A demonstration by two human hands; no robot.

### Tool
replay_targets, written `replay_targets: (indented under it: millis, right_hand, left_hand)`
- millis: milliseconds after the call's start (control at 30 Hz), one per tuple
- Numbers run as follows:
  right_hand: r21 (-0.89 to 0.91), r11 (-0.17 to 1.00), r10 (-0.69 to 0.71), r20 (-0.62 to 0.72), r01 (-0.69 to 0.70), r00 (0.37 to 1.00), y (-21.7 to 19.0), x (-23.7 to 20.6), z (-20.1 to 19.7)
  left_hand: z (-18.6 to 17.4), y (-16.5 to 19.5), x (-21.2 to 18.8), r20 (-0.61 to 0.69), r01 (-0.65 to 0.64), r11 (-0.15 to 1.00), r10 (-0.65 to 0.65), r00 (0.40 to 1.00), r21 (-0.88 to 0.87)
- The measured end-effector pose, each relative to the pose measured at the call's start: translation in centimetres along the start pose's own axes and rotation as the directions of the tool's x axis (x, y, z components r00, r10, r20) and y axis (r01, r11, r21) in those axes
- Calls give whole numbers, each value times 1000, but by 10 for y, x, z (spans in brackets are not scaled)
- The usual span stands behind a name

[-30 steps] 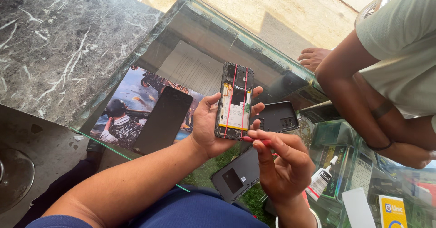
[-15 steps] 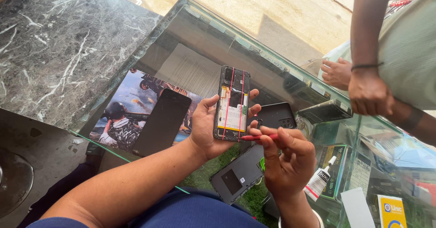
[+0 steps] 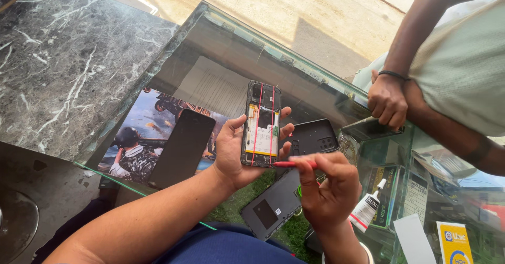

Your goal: The person removes rubber bands from a disassembled smartphone, applies adhesive to the internal frame, reattaches the back cover, and secures the device with new rubber bands.

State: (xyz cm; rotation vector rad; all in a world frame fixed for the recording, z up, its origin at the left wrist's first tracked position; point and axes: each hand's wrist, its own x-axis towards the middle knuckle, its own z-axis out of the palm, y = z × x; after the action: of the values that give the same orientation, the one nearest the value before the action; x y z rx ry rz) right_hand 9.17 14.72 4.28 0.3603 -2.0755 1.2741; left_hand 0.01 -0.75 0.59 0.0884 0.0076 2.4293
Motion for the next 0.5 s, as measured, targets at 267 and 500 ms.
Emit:
replay_targets:
  millis: [267, 500]
  right_hand:
    - [362, 885, 339, -72, -292, 938, 9, 13, -12]
    - [-475, 739, 602, 146, -478, 785, 27, 36, -33]
  left_hand:
    - [6, 0, 2, 12, -7, 999, 7, 1000, 47]
    - [10, 1, 2, -15, -3, 999, 4, 1000, 48]
